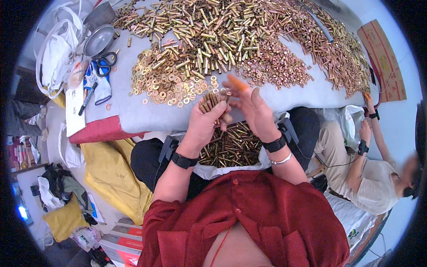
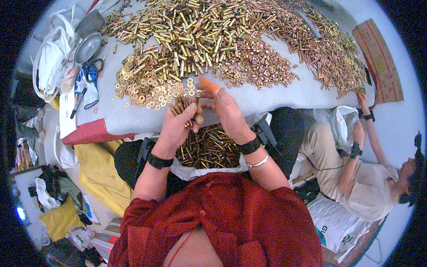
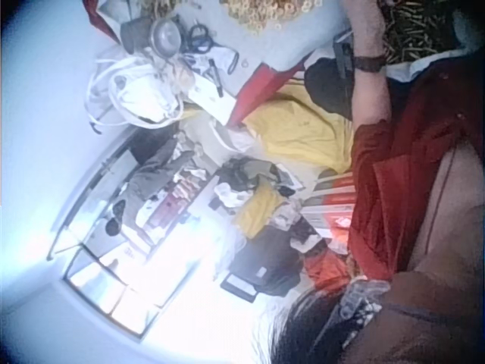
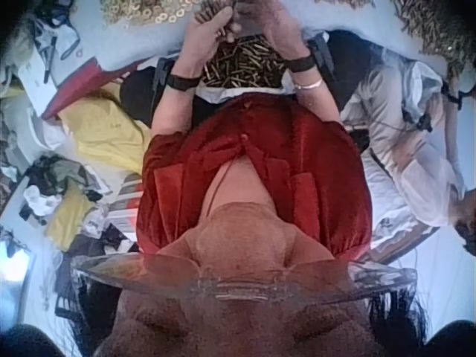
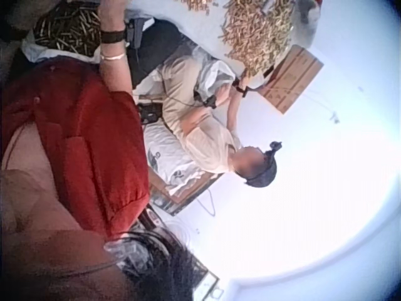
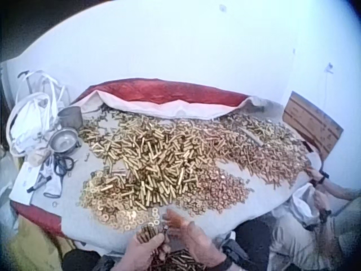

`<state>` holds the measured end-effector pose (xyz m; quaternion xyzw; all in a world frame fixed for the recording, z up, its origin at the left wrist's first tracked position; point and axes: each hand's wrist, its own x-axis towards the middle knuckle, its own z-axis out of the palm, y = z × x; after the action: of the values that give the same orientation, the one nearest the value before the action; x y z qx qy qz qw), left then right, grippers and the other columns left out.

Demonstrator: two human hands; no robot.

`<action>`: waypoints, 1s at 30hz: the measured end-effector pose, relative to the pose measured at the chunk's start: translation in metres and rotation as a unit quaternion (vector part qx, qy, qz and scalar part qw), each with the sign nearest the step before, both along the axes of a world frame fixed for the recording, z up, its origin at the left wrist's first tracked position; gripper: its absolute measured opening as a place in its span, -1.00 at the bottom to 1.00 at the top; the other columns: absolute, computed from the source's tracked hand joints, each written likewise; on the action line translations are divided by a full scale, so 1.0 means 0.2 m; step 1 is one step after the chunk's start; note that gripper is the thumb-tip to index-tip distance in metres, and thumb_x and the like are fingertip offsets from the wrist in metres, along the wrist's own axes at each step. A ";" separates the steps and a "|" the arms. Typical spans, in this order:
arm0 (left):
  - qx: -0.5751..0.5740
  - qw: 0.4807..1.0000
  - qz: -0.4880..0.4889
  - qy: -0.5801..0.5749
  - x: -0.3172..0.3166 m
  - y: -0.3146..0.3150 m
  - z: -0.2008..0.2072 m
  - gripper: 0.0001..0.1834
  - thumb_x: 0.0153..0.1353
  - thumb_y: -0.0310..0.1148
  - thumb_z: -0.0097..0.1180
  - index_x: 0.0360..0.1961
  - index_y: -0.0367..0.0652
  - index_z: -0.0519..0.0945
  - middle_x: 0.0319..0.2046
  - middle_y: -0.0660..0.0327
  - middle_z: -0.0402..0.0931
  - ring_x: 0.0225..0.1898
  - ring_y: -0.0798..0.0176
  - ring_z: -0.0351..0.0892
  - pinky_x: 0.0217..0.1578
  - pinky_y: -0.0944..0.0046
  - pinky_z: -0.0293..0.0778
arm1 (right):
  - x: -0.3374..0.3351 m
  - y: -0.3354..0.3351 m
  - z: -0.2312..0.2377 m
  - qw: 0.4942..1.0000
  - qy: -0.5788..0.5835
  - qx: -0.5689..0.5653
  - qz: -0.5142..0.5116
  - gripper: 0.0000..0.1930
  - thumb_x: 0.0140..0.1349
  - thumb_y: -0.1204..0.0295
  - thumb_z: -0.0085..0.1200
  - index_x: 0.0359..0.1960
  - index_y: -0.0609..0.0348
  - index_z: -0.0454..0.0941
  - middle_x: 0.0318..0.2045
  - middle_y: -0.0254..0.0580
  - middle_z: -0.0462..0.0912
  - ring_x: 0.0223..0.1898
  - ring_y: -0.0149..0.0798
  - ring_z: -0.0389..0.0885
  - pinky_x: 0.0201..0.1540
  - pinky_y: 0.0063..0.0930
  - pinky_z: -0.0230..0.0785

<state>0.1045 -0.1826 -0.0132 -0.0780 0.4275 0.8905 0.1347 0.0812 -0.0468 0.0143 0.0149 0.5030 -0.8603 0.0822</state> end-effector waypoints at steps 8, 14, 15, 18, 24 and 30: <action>0.033 0.999 -0.007 0.009 0.00 0.00 0.03 -0.82 0.23 -0.37 0.10 -0.20 -0.21 0.46 -0.43 0.22 0.54 -0.52 0.38 0.56 -0.67 0.44 0.44 | 0.01 0.10 -0.07 0.994 -0.011 0.010 0.108 -0.27 0.34 -0.13 -0.50 0.04 0.37 0.40 -0.16 -0.03 0.55 -0.10 -0.21 0.47 0.09 -0.28 0.18; 0.023 0.998 -0.056 0.012 0.02 0.04 0.00 -0.83 0.23 -0.36 0.10 -0.24 -0.23 0.48 -0.44 0.20 0.55 -0.52 0.39 0.57 -0.66 0.44 0.46 | -0.04 0.13 -0.09 0.996 0.007 0.019 0.083 -0.34 0.37 -0.08 -0.49 -0.21 0.33 0.47 -0.29 -0.13 0.58 -0.22 -0.30 0.49 0.00 -0.37 0.23; 0.023 0.998 -0.056 0.012 0.02 0.04 0.00 -0.83 0.23 -0.36 0.10 -0.24 -0.23 0.48 -0.44 0.20 0.55 -0.52 0.39 0.57 -0.66 0.44 0.46 | -0.04 0.13 -0.10 0.994 0.028 0.075 0.068 -0.39 0.37 -0.05 -0.40 -0.24 0.31 0.49 -0.30 -0.17 0.59 -0.26 -0.33 0.49 -0.08 -0.41 0.27; -0.085 0.994 -0.062 -0.004 0.01 0.03 0.02 -0.76 0.21 -0.31 0.13 -0.19 -0.21 0.47 -0.41 0.23 0.55 -0.49 0.37 0.56 -0.64 0.45 0.44 | -0.12 0.17 -0.10 0.969 0.029 0.244 0.035 -0.52 0.35 0.04 -0.22 -0.29 0.27 0.53 -0.34 -0.26 0.58 -0.33 -0.39 0.49 -0.23 -0.47 0.33; -0.173 0.974 -0.146 0.002 0.02 0.03 0.03 -0.70 0.21 -0.26 0.13 -0.14 -0.23 0.49 -0.38 0.18 0.57 -0.49 0.35 0.59 -0.61 0.45 0.49 | -0.38 0.07 -0.09 0.751 0.277 0.586 -0.129 -0.76 0.02 0.37 0.20 -0.27 0.15 0.53 -0.40 -0.07 0.55 -0.27 -0.02 0.46 -0.20 -0.22 0.32; -0.107 0.987 -0.094 -0.073 0.00 -0.01 0.03 -0.67 0.23 -0.25 0.11 -0.07 -0.23 0.45 -0.36 0.14 0.56 -0.50 0.34 0.60 -0.64 0.46 0.47 | -0.49 0.03 -0.16 0.665 0.343 0.644 -0.159 -0.73 0.01 0.44 0.18 -0.20 0.16 0.52 -0.47 -0.14 0.48 -0.36 -0.08 0.43 -0.27 -0.25 0.29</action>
<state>0.1041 -0.1842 -0.0081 -0.1159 0.5145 0.8152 0.2393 -0.0160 -0.0405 -0.0179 -0.1519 0.9144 -0.2667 -0.2639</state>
